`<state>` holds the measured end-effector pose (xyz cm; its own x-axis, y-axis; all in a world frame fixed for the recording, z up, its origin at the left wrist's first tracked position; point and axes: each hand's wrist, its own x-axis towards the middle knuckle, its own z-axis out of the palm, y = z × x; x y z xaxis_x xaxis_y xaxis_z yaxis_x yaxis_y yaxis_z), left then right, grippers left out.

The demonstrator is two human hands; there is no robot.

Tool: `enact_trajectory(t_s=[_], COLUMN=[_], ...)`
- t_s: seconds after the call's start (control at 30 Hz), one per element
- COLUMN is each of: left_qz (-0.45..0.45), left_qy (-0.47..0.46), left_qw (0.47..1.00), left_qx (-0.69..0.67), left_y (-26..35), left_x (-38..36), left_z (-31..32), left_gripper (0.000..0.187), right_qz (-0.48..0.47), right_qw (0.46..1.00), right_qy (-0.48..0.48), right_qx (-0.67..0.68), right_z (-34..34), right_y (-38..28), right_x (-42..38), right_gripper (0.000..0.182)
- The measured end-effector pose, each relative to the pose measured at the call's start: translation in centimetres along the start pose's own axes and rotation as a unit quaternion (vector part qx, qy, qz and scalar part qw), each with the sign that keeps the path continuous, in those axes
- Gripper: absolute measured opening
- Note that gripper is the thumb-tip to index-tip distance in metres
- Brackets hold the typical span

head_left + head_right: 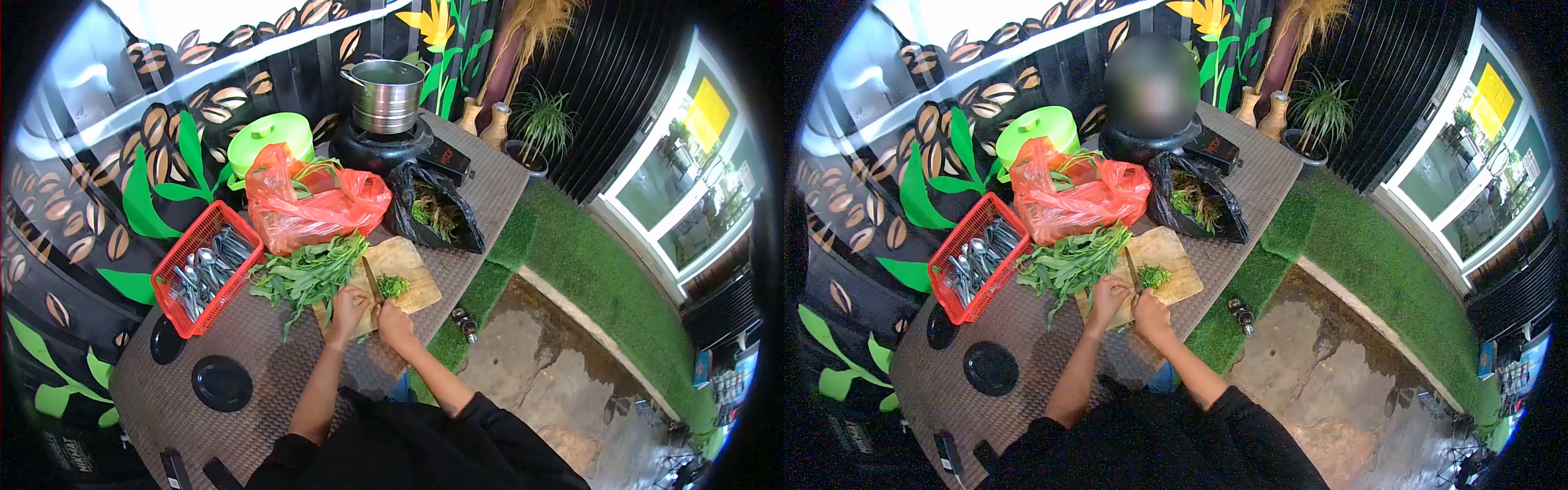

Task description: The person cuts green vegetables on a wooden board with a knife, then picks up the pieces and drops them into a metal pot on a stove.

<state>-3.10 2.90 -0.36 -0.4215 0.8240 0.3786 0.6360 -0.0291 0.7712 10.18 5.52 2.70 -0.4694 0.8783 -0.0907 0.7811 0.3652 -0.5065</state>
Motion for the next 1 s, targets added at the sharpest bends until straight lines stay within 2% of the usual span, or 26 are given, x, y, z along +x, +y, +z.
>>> enact_trajectory(t_s=[0.17,0.23,0.37,0.47,0.57,0.67,0.73,0.77,0.83,0.9,0.97,1.0], left_qz=[0.021,-0.025,-0.012,0.017,-0.006,-0.028,-0.118,-0.118,-0.056,-0.059,-0.060,-0.062], left_qy=[0.000,-0.007,0.021,0.055,0.022,-0.004,-0.018,-0.016,0.035,0.034,0.031,0.015], left_qw=[1.000,0.999,1.000,0.996,0.995,0.999,0.991,0.991,0.997,0.997,0.997,0.998], left_qx=[-0.004,-0.024,-0.006,0.068,0.094,0.045,-0.055,-0.054,-0.033,-0.030,-0.028,-0.007], left_y=[0.2,0.3,1.0,1.9,3.2,2.7,3.0,3.1,2.7,2.4,2.4,2.6], left_x=[0.0,-0.2,-0.5,-0.3,0.7,0.9,0.7,0.7,0.6,0.5,0.3,0.2], left_z=[0.0,0.1,0.6,1.1,1.4,2.3,2.3,2.1,1.9,2.0,2.0,2.1], left_gripper=[0.010,0.009,0.009,0.007,0.006,0.008,0.011,0.011,0.015,0.020,0.025,0.032], right_qz=[0.025,0.036,0.000,-0.015,-0.048,-0.044,-0.060,-0.074,-0.068,-0.062,-0.059,-0.059], right_qw=[0.999,0.997,0.999,0.995,0.989,0.982,0.977,0.972,0.979,0.984,0.996,0.996], right_qy=[-0.005,-0.006,-0.045,-0.056,-0.051,-0.032,-0.031,-0.029,-0.021,-0.011,-0.039,-0.037], right_qx=[-0.040,-0.062,-0.012,0.081,0.128,0.180,0.202,0.223,0.193,0.164,0.052,0.052], right_z=[1.4,0.9,-1.4,-2.2,-2.5,-4.0,-4.2,-4.4,-5.1,-6.4,-8.3,-7.8], right_y=[-0.4,-0.4,1.3,3.4,4.9,5.1,5.7,6.0,6.1,5.8,5.1,5.9], right_x=[-1.5,-1.2,-0.3,-0.7,-0.4,-0.5,-0.5,-0.5,-0.7,-1.1,-1.6,-1.3], right_gripper=[0.032,0.031,0.037,0.040,0.039,0.038,0.037,0.036,0.035,0.035,0.033,0.033])
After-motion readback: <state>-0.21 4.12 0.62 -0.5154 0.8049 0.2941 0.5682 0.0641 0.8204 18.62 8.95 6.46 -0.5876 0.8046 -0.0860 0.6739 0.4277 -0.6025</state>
